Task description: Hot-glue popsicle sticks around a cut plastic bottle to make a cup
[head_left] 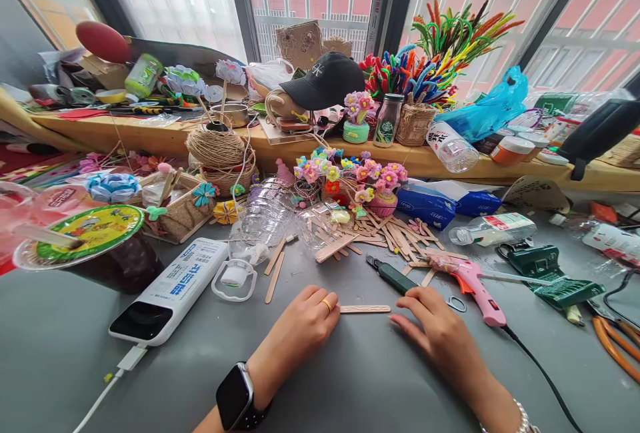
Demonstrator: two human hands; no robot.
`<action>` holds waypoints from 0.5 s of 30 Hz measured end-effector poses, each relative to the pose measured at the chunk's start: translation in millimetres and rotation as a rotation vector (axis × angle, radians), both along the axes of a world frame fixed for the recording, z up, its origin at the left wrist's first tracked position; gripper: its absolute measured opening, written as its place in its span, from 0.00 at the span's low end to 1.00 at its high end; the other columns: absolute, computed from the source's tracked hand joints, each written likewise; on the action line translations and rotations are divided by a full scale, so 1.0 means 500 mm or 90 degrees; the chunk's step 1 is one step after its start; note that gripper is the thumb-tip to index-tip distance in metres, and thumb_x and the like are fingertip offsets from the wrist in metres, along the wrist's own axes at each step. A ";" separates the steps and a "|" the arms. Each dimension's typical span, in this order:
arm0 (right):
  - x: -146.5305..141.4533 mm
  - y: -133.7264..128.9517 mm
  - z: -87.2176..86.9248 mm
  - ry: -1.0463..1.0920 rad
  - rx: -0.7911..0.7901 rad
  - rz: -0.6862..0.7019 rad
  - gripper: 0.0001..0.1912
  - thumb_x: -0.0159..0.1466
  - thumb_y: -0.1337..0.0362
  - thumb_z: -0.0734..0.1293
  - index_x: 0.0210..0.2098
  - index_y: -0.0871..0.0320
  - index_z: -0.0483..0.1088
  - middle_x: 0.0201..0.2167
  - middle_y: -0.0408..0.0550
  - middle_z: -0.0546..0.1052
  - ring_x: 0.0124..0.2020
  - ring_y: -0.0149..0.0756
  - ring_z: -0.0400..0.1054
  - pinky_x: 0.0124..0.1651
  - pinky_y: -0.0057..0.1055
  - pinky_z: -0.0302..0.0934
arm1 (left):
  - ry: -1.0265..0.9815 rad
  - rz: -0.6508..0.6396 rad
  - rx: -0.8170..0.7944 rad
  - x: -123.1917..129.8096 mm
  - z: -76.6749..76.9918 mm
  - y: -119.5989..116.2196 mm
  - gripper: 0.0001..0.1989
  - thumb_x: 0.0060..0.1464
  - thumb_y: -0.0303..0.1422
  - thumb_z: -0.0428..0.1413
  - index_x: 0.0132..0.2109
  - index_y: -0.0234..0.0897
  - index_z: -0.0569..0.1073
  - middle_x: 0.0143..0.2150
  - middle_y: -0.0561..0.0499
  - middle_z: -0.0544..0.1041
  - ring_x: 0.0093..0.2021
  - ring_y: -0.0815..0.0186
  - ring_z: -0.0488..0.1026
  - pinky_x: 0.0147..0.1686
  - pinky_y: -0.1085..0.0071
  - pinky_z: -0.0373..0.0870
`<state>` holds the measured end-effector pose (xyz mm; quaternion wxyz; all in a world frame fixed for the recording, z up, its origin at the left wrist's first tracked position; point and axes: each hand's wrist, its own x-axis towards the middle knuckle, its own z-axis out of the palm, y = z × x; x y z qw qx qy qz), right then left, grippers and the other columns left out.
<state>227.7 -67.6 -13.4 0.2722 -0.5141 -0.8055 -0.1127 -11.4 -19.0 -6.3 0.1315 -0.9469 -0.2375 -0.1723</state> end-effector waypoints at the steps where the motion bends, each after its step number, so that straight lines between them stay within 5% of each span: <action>1: 0.000 0.000 0.000 0.001 0.001 -0.003 0.11 0.63 0.60 0.57 0.33 0.59 0.67 0.29 0.48 0.70 0.32 0.34 0.66 0.35 0.29 0.62 | 0.003 0.000 0.004 0.001 0.000 -0.001 0.09 0.56 0.21 0.45 0.32 0.32 0.68 0.28 0.50 0.68 0.26 0.67 0.62 0.29 0.68 0.60; 15: -0.004 0.001 0.000 -0.018 -0.009 -0.015 0.11 0.63 0.60 0.57 0.35 0.60 0.66 0.30 0.49 0.69 0.32 0.34 0.65 0.34 0.29 0.62 | 0.014 -0.011 0.022 0.005 -0.002 -0.003 0.10 0.55 0.20 0.45 0.30 0.32 0.67 0.28 0.50 0.67 0.26 0.67 0.62 0.28 0.69 0.61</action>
